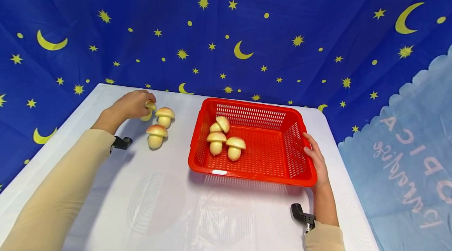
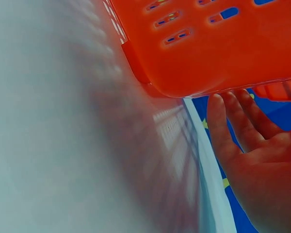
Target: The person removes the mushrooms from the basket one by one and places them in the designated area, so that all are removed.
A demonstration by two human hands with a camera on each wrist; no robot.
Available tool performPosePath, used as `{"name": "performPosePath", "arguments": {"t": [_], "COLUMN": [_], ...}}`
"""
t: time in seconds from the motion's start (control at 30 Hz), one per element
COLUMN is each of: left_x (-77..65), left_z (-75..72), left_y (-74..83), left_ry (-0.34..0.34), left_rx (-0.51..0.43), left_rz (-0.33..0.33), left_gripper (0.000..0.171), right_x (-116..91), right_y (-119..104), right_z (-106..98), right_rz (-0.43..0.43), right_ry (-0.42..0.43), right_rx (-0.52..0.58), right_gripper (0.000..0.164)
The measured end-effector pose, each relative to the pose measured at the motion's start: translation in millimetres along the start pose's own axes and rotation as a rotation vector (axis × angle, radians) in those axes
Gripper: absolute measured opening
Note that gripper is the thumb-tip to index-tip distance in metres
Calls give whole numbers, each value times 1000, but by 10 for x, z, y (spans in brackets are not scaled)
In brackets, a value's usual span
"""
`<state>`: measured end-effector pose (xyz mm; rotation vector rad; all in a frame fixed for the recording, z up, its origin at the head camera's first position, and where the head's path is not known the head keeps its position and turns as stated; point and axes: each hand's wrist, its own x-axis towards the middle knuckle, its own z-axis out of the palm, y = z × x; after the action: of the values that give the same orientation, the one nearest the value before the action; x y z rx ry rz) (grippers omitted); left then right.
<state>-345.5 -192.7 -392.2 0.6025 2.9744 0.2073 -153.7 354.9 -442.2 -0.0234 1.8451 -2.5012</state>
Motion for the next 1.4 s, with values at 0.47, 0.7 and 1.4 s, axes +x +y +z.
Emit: {"name": "performPosePath", "arguments": {"t": [0.47,0.7,1.4], "left_x": [-22,-26,-64], "left_z": [109,145,191], "left_y": [-19,-34,-66], "left_ry": [-25,-20,-1], "left_rx": [-19,-26,-73], "left_rz": [17,21,-16], "left_gripper": [41,43,48], "right_x": [3,3,14], "right_y": [6,6,-16], "right_z": [7,-2,-6], "right_rz": [5,-3,19], "right_ry": [22,7,-27], "right_rx": [-31,-5,70], "right_gripper": [50,50,50]}}
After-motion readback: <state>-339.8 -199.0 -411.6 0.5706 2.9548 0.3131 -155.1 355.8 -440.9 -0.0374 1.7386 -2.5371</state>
